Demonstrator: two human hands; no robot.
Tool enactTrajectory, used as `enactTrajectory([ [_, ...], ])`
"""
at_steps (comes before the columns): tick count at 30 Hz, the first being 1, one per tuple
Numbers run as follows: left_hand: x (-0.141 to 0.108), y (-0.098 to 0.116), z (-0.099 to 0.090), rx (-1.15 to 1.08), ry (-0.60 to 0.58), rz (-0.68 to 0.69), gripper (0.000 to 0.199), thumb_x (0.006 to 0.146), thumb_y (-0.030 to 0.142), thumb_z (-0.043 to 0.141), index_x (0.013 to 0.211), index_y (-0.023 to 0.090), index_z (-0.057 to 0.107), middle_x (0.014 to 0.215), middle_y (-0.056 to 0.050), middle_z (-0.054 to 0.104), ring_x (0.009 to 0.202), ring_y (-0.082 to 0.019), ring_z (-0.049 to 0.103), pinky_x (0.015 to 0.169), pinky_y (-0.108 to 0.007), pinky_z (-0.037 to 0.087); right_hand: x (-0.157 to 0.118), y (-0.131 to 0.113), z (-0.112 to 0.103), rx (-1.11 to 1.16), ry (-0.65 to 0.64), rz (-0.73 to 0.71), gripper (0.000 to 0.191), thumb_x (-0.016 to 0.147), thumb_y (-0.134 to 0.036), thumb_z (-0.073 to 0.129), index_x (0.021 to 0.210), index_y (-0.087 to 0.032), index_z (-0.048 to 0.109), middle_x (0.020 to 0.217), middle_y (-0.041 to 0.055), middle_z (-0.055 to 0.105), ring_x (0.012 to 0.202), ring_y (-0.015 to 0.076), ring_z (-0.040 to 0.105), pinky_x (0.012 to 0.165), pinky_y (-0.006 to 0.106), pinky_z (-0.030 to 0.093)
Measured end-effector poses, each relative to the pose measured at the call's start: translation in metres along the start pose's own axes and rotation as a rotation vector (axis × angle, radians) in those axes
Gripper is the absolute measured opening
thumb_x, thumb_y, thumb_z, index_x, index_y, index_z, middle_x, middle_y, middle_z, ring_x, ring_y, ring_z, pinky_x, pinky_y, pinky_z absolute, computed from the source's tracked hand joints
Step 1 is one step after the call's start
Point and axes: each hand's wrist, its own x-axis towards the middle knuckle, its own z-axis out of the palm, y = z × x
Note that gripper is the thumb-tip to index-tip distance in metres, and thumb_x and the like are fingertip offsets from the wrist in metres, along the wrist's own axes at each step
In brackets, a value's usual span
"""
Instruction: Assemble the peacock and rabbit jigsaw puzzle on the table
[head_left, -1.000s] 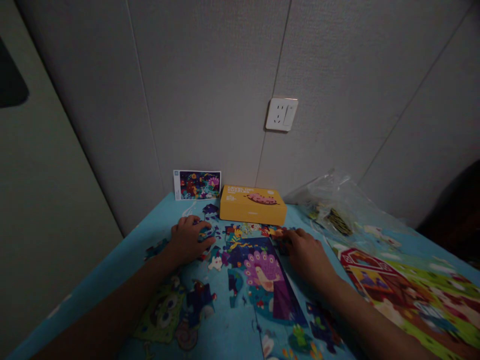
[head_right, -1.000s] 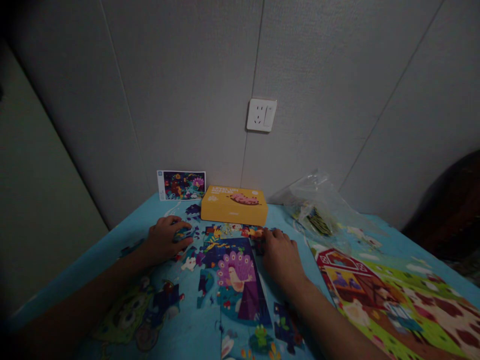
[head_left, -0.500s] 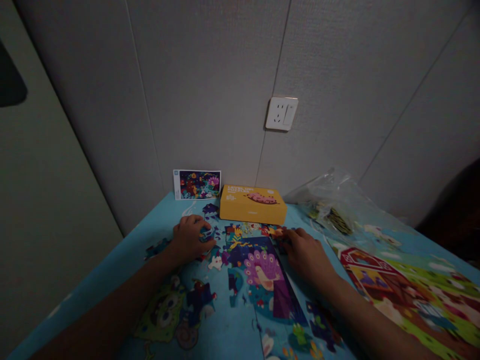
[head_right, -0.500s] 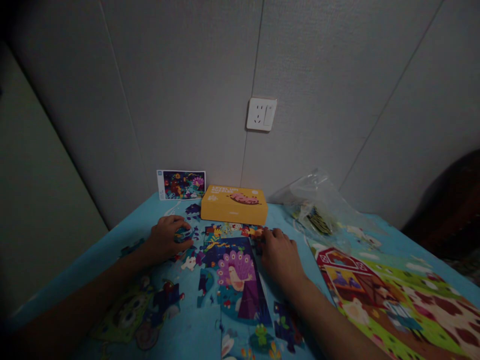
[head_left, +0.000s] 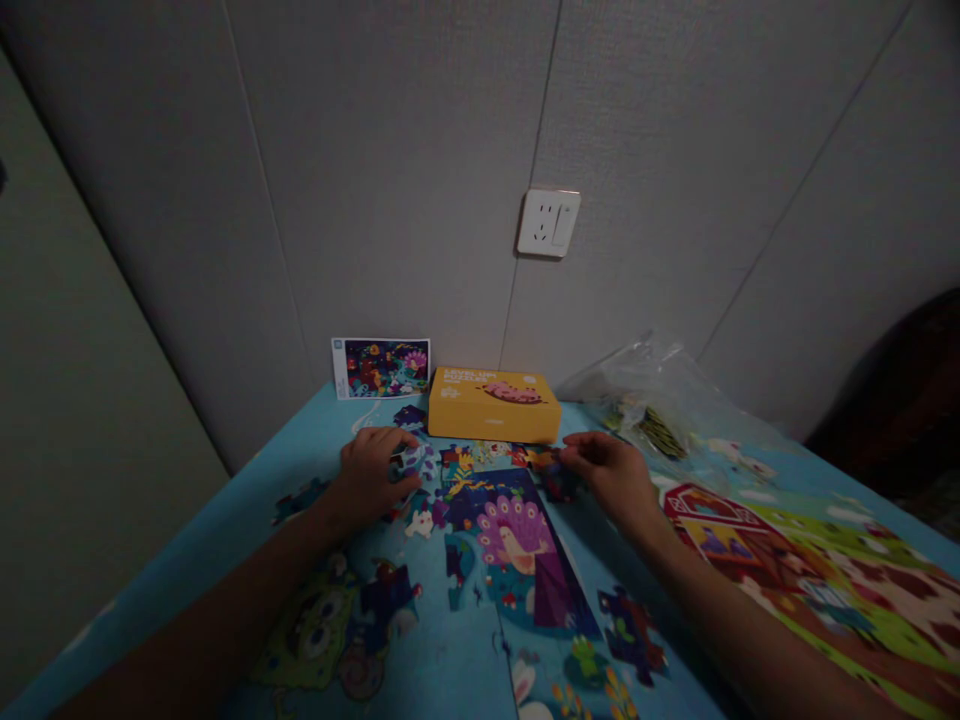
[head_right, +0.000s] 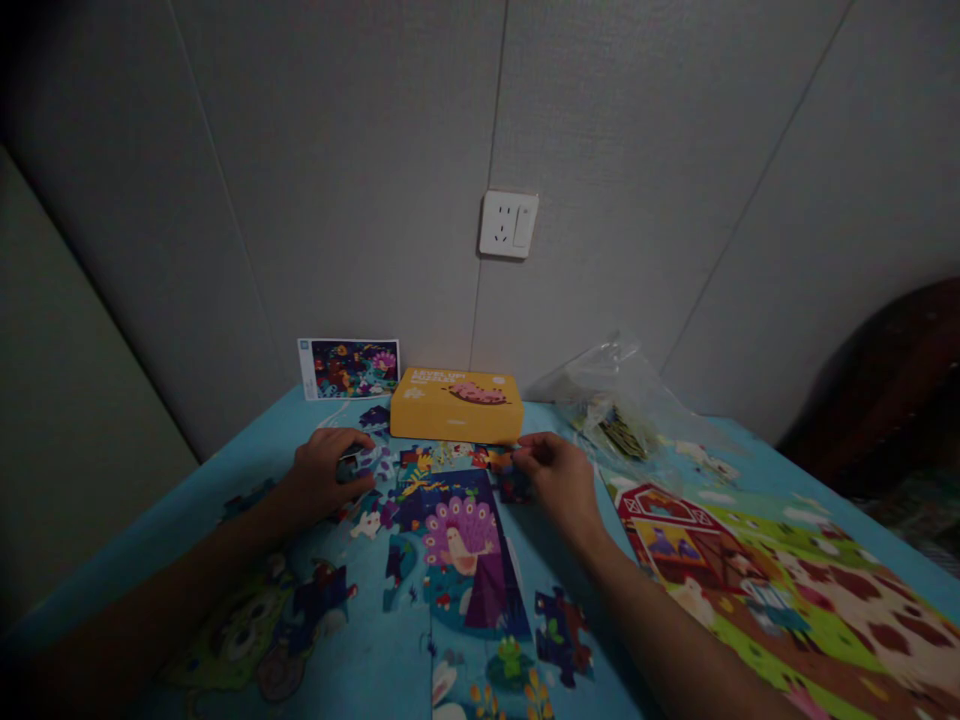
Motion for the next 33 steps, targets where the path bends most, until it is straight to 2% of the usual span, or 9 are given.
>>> enactTrajectory([
  [4, 0.001, 0.002, -0.003, -0.012, -0.018, 0.001, 0.034, 0.071, 0.026, 0.072, 0.103, 0.022, 0.061, 0.111, -0.005, 0.065, 0.112, -0.03, 0.051, 0.094, -0.045, 0.038, 0.003, 0.004, 0.002, 0.224, 0.007, 0.08, 0.04, 0.052, -0.042, 0.083, 0.076, -0.014, 0.067, 0.068, 0.0069, 0.071, 0.062, 0.0201, 0.066, 0.058, 0.029, 0.05],
  [10, 0.001, -0.002, 0.0, 0.006, -0.03, -0.01, 0.039, 0.072, 0.027, 0.074, 0.109, 0.023, 0.063, 0.111, -0.007, 0.066, 0.114, -0.03, 0.05, 0.097, -0.047, 0.037, 0.001, 0.0, 0.003, 0.275, 0.0, 0.081, 0.043, 0.05, -0.042, 0.084, 0.076, -0.014, 0.065, 0.067, 0.0055, 0.07, 0.06, 0.0178, 0.065, 0.056, 0.026, 0.048],
  [14, 0.002, -0.003, 0.0, -0.003, -0.023, -0.006, 0.038, 0.073, 0.026, 0.074, 0.11, 0.026, 0.065, 0.113, -0.005, 0.067, 0.114, -0.029, 0.051, 0.097, -0.046, 0.037, 0.005, 0.004, 0.0, 0.129, 0.014, 0.038, 0.029, 0.059, -0.037, 0.076, 0.076, -0.015, 0.065, 0.069, 0.0061, 0.07, 0.063, 0.0193, 0.065, 0.057, 0.028, 0.047],
  [18, 0.004, -0.005, -0.002, -0.023, -0.018, 0.003, 0.03, 0.076, 0.027, 0.071, 0.106, 0.027, 0.068, 0.111, -0.002, 0.071, 0.112, -0.028, 0.051, 0.097, -0.047, 0.037, 0.005, 0.01, -0.001, -0.224, 0.014, -0.067, 0.013, 0.073, -0.027, 0.062, 0.081, -0.017, 0.066, 0.072, 0.0057, 0.07, 0.066, 0.0201, 0.064, 0.061, 0.031, 0.045],
  [23, 0.004, -0.006, 0.0, -0.071, 0.026, 0.013, 0.029, 0.073, 0.028, 0.071, 0.102, 0.026, 0.071, 0.106, -0.003, 0.072, 0.108, -0.028, 0.054, 0.096, -0.046, 0.04, -0.002, 0.006, 0.0, -0.582, 0.002, -0.266, 0.015, 0.081, -0.024, 0.057, 0.084, -0.018, 0.07, 0.089, 0.0086, 0.072, 0.083, 0.024, 0.063, 0.074, 0.034, 0.043],
  [26, 0.005, -0.007, -0.001, -0.169, 0.061, -0.013, 0.026, 0.073, 0.031, 0.066, 0.098, 0.025, 0.073, 0.098, -0.004, 0.073, 0.102, -0.026, 0.059, 0.092, -0.042, 0.045, -0.006, 0.001, 0.001, -0.624, -0.006, -0.388, 0.017, 0.083, -0.022, 0.055, 0.086, -0.017, 0.07, 0.089, 0.0088, 0.07, 0.086, 0.0239, 0.061, 0.079, 0.035, 0.043],
  [30, 0.011, -0.018, -0.01, -0.356, 0.076, -0.134, 0.034, 0.077, 0.045, 0.057, 0.098, 0.022, 0.071, 0.096, -0.003, 0.074, 0.091, -0.024, 0.066, 0.085, -0.037, 0.051, -0.01, 0.001, 0.004, -0.605, -0.051, -0.452, 0.017, 0.082, -0.018, 0.053, 0.087, -0.018, 0.07, 0.089, 0.0076, 0.069, 0.085, 0.0228, 0.06, 0.079, 0.034, 0.043],
  [33, 0.017, -0.034, -0.023, -0.307, 0.147, -0.209, 0.036, 0.074, 0.044, 0.056, 0.097, 0.021, 0.071, 0.102, -0.004, 0.074, 0.096, -0.026, 0.066, 0.09, -0.037, 0.049, -0.01, 0.003, 0.005, -0.601, -0.058, -0.454, 0.017, 0.081, -0.018, 0.053, 0.086, -0.018, 0.069, 0.089, 0.0079, 0.069, 0.086, 0.0233, 0.06, 0.078, 0.034, 0.043],
])
